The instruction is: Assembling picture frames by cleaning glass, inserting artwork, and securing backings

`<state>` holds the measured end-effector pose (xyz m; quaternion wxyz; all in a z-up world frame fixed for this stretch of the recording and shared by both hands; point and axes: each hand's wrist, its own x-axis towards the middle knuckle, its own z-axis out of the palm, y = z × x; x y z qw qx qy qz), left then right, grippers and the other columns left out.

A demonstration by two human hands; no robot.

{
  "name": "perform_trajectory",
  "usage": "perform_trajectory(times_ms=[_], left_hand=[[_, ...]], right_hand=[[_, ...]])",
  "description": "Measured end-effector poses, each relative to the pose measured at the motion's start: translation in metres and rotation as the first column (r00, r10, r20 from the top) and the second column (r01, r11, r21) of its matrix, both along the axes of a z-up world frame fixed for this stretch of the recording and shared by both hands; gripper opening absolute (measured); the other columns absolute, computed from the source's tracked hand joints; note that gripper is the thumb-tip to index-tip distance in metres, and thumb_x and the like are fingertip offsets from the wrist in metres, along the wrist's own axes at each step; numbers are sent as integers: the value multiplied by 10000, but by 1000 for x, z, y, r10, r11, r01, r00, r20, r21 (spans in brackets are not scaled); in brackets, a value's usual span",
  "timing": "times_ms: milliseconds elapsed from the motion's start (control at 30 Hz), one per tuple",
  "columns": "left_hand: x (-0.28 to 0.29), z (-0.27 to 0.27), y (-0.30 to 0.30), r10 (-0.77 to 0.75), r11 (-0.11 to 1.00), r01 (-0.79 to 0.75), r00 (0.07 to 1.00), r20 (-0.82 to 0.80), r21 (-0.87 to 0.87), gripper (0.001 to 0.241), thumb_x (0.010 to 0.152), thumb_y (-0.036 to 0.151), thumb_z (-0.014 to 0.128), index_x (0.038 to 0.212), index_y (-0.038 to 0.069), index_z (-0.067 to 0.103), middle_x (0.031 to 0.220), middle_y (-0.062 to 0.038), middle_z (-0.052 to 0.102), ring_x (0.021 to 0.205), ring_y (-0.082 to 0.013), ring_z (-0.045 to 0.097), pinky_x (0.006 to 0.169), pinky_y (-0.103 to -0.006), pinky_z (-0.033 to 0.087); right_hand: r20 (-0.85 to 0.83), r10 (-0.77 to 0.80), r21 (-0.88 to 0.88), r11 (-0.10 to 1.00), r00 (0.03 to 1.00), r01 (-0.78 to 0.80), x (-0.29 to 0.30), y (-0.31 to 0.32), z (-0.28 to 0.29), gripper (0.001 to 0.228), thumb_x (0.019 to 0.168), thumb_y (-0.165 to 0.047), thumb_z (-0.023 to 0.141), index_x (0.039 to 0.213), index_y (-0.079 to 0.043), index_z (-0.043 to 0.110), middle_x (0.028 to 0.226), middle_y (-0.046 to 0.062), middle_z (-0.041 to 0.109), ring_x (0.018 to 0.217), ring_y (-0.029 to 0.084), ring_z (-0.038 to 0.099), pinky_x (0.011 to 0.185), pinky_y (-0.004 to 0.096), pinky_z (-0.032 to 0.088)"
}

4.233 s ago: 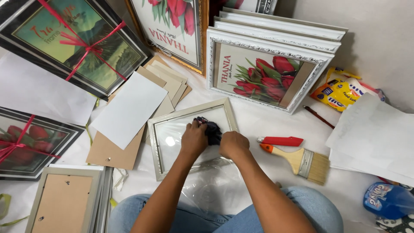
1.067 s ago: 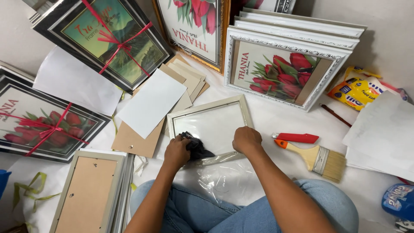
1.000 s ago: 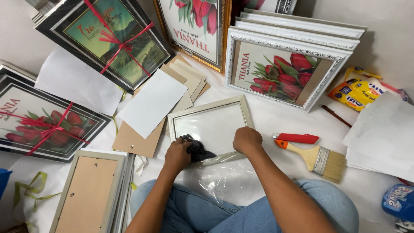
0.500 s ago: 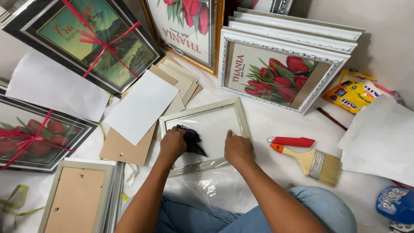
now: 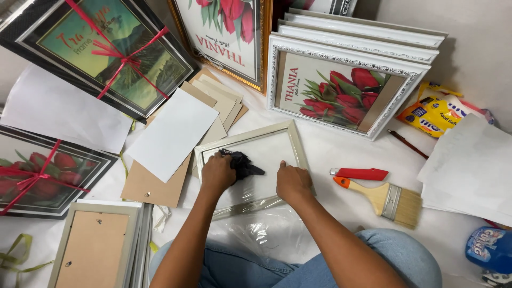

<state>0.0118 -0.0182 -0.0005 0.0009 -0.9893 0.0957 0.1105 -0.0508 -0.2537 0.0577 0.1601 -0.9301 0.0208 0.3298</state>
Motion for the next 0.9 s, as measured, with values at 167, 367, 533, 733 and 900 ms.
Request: perform_trajectory(times_ms=[167, 367, 533, 733, 900], left_hand=[[-54, 5, -9, -91, 995, 89, 994, -54, -42, 392, 779, 192, 670, 1159, 131, 746, 1095, -154, 671, 1024, -336, 694, 843, -428, 620], [-99, 19, -21, -178, 984, 176, 981, -80, -27, 348, 805, 171, 645, 1139, 137, 736, 1049, -148, 651, 994, -324, 685, 809, -370, 611], [-82, 9, -25, -140, 990, 138, 987, -77, -38, 306, 834, 163, 611, 1112, 135, 735, 1035, -146, 647, 985, -310, 683, 777, -357, 608], [-32, 0, -47, -88, 995, 87, 996, -16, -45, 278, 837, 150, 617, 1093, 97, 713, 1033, -179, 638, 1033, -362, 675, 806, -414, 617], [10, -13, -61, -34, 999, 34, 999, 13, -32, 238, 848, 162, 609, 1053, 94, 709, 1000, -170, 625, 1013, -371, 683, 815, -438, 622]], right_hand=[[42, -14, 31, 999, 999, 12, -2, -2, 0, 635, 899, -57, 540, 1504, 98, 423, 1104, 266, 747, 1084, 418, 727, 985, 575, 513], [21, 36, -1, 999, 999, -36, -5, -2, 6, 668, 887, -32, 557, 1524, 90, 397, 1133, 258, 741, 1118, 420, 712, 1031, 569, 474], [33, 1, 5, 1000, 999, -1, -6, 0, 10, 646, 894, -12, 524, 1522, 85, 408, 1128, 250, 743, 1118, 412, 716, 1045, 563, 466], [-20, -26, -12, 1000, 999, 25, 0, 3, 0, 688, 890, 7, 555, 1547, 79, 365, 1138, 250, 738, 1128, 421, 705, 1093, 604, 417], [-36, -18, -1, 1000, 999, 18, 1, 4, 12, 682, 902, 22, 564, 1551, 78, 362, 1159, 256, 732, 1142, 419, 697, 1124, 606, 390]])
